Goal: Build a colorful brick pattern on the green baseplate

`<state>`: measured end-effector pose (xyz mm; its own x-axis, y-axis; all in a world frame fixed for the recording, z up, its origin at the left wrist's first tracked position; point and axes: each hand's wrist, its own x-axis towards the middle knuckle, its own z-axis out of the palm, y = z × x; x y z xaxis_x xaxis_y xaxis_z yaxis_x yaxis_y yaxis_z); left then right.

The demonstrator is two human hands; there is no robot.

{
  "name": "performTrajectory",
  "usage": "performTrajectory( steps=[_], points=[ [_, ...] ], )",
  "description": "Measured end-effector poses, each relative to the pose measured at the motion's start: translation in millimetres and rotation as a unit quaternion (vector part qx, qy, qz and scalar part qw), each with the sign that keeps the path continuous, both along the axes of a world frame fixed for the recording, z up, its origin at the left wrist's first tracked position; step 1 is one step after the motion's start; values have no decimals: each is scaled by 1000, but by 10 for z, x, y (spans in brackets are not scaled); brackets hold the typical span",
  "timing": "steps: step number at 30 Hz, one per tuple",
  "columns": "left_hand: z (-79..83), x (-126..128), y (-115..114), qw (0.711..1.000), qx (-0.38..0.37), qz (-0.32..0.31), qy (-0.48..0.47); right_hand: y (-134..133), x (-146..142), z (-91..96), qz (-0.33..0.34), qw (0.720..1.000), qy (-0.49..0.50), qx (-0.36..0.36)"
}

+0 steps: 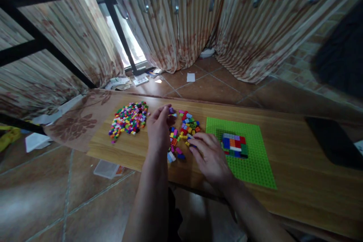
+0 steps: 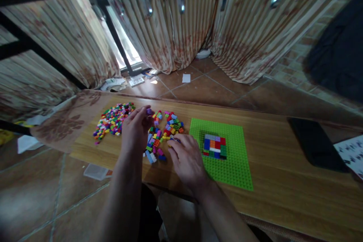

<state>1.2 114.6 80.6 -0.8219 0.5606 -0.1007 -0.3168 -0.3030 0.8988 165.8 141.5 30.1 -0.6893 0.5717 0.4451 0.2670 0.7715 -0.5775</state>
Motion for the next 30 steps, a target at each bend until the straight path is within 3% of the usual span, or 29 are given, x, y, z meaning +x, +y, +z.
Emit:
performTrajectory(
  steps=[3,8,15,21,26,30],
  points=[
    [20,-186,-107,998,10,50,-25,-135,-257,-36,3,999,-45,5],
    [34,-302,-204,998,20,42,-50,-195,-498,-113,-22,995,-95,17],
    [67,-346,-256,998,14,31,-60,-147,-563,-211,-54,990,-122,44],
    [79,-345,-271,998,-9,4,-54,-124,-566,-185,-44,994,-97,36],
    [55,-301,-263,993,-65,-72,-62,49,-396,-57,-54,999,8,0],
    [-17,-105,-186,965,-167,-194,48,201,-175,57,-81,995,61,-17]
  ],
)
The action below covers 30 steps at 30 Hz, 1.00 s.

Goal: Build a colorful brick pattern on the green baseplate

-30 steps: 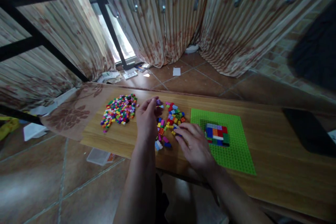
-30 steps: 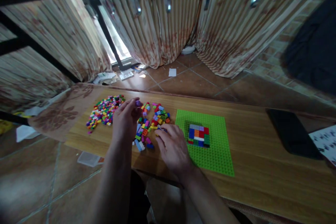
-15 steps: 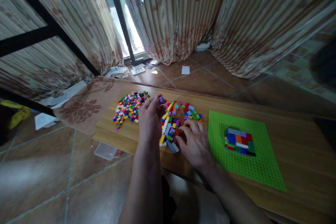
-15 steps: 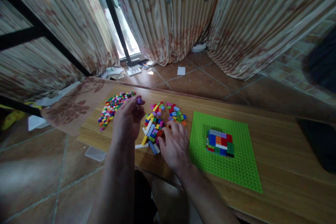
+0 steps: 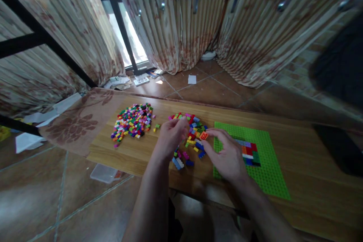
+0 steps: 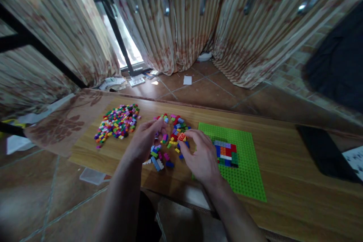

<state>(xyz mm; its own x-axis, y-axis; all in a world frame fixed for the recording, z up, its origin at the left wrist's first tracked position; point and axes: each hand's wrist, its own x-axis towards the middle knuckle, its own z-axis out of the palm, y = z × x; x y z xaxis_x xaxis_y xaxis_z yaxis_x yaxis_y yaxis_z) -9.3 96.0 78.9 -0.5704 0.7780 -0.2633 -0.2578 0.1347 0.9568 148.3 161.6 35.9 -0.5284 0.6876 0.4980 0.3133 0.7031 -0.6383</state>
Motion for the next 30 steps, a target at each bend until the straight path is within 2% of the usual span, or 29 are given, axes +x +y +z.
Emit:
performTrajectory(
  steps=[4,6,8,11,14,17,21,23,26,28,30],
  points=[
    [-123,271,147,981,-4,-157,111,72,190,51,-22,1000,2,9],
    [-172,386,213,970,16,-210,122,88,270,58,-19,1000,0,15],
    [-194,477,253,966,33,-234,109,104,353,64,-17,1000,7,-6],
    [-179,581,270,967,45,-246,54,134,485,81,-11,995,41,-92],
    [-159,682,275,962,56,-265,-14,157,603,98,25,984,66,-165],
    [-157,798,300,956,61,-282,-60,171,689,104,38,975,89,-199],
    [-147,922,352,957,54,-273,-85,233,820,110,16,966,139,-215],
    [-154,930,381,965,37,-255,-52,295,924,121,-13,969,132,-207],
    [-214,876,423,978,12,-197,68,381,1104,138,-47,981,78,-174],
    [-273,836,438,973,3,-172,153,405,1202,140,-43,987,24,-150],
    [-322,825,437,960,-7,-189,206,397,1260,134,-30,992,-35,-122]
  ],
)
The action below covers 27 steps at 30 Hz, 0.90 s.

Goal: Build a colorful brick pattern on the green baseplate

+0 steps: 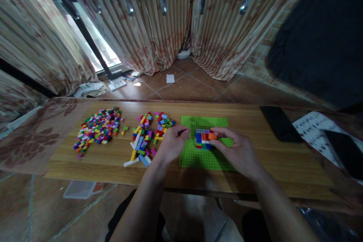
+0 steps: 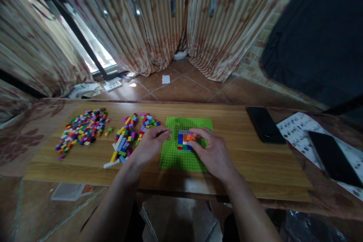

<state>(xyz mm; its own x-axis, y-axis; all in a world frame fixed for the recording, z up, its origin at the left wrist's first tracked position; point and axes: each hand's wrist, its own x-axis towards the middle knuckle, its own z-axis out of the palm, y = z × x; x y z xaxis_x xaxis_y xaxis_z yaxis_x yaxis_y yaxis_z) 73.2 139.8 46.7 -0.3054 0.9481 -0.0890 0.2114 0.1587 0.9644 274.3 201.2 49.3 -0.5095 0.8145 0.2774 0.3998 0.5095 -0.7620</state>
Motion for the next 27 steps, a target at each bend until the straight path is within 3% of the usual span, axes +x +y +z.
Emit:
performTrajectory(
  steps=[3,7,12,27],
  points=[
    [-37,40,-22,998,-18,-42,50,-45,17,-12,40,996,-62,54],
    [-78,109,-47,994,-30,-42,96,-94,-16,-25,85,986,-98,104],
    [-152,134,-48,991,-63,-34,109,-117,-45,-88,72,981,-127,129],
    [-112,251,-54,980,-108,-23,163,-61,9,-112,47,987,-122,95]
  ],
)
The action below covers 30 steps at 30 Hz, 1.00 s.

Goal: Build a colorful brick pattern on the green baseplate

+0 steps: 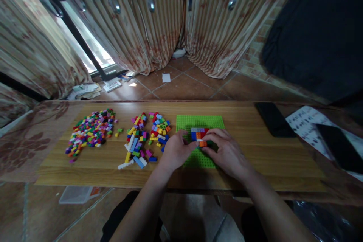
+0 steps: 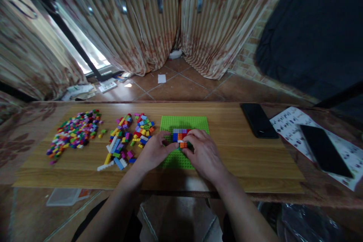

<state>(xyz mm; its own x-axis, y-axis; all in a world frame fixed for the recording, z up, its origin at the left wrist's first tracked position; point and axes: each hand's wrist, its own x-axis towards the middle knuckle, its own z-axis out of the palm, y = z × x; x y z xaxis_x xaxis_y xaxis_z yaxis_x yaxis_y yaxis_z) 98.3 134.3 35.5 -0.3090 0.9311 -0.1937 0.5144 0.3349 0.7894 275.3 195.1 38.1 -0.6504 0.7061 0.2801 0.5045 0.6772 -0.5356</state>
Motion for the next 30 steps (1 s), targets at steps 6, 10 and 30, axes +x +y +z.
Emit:
performTrajectory(
  steps=[6,10,30],
  points=[
    [15,52,3,999,-3,9,31,59,68,19,-39,997,46,-55],
    [32,70,16,999,-5,9,34,105,92,-10,-99,987,76,-101],
    [75,146,55,992,-56,19,111,89,-1,-84,-169,954,28,-246]
  ],
)
